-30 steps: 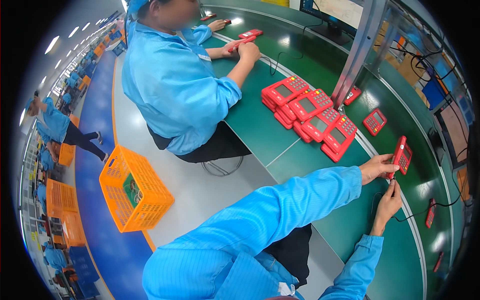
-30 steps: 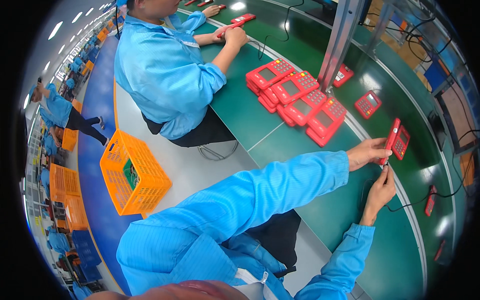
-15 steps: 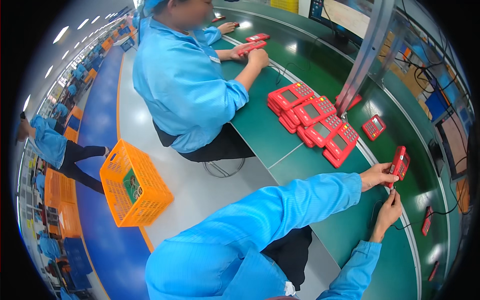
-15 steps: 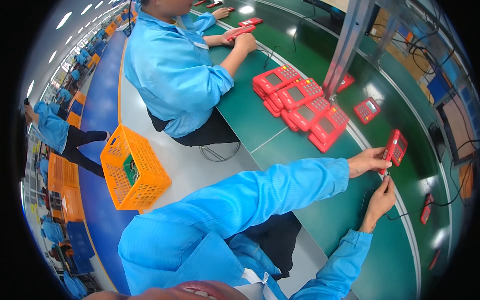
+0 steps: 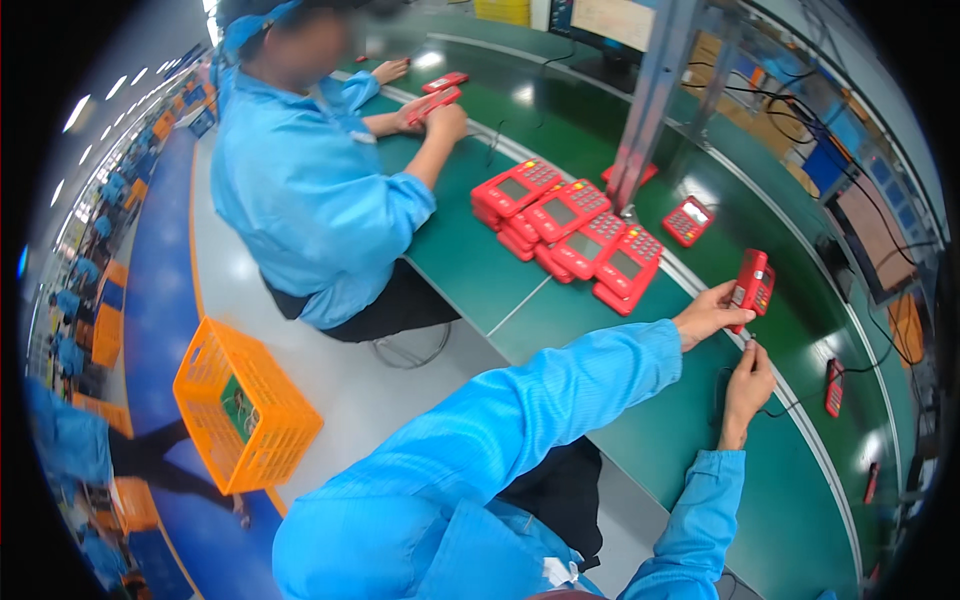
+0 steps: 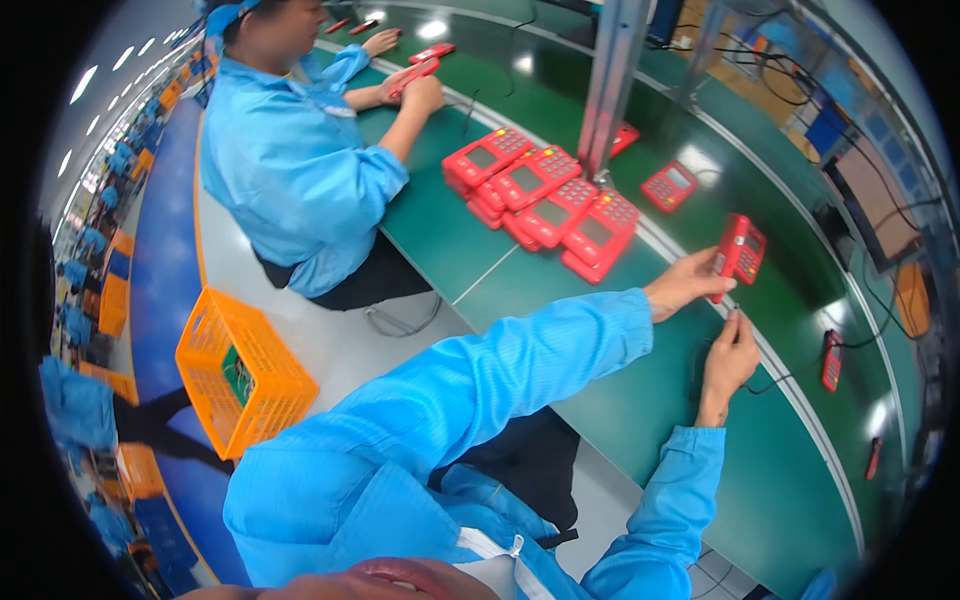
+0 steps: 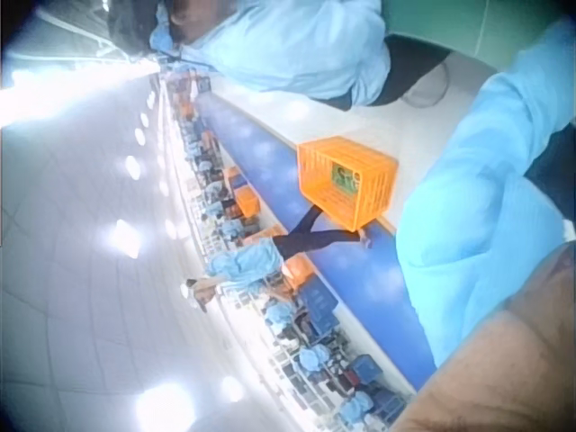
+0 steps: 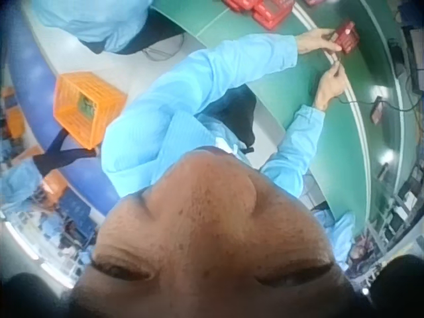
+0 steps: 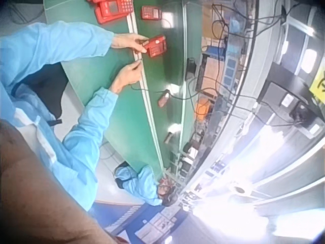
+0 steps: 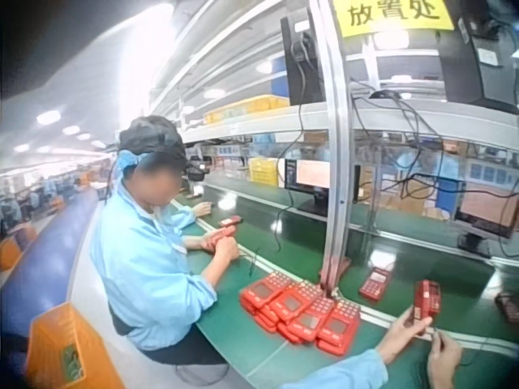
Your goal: The person tests handheld electronic devices on an assembly line by taking them from the conveyor belt, plugging a cable into each device, unplugging the cable, and placing them onto the table and belt.
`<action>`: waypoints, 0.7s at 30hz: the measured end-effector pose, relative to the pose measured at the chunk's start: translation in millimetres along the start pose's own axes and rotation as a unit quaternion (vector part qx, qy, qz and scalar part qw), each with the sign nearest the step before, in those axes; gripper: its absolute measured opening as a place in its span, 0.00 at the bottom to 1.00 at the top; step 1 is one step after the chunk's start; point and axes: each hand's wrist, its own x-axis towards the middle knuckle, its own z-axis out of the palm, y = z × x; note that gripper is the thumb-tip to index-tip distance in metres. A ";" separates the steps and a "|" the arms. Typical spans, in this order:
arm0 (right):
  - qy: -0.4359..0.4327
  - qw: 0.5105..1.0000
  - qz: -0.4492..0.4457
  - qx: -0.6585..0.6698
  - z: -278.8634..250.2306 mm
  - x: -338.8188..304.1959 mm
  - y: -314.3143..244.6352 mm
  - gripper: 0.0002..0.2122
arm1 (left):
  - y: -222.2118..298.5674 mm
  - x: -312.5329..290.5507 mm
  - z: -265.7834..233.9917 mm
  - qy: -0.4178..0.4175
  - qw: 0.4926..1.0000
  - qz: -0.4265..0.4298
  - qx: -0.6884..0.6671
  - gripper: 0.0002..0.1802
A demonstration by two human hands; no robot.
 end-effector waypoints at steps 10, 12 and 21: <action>0.008 1.000 0.007 0.013 0.0 -3.9 -13.2 0.11 | 3.6 -4.5 -0.1 -0.016 0.998 -0.022 0.048 0.38; -0.006 1.000 -0.007 0.006 2.1 -3.1 -10.0 0.11 | 0.5 -3.5 1.2 -0.022 0.999 -0.013 0.042 0.38; -0.031 0.999 0.008 -0.023 3.0 -6.1 -20.8 0.12 | -7.2 0.6 -2.2 -0.018 0.998 -0.011 0.061 0.37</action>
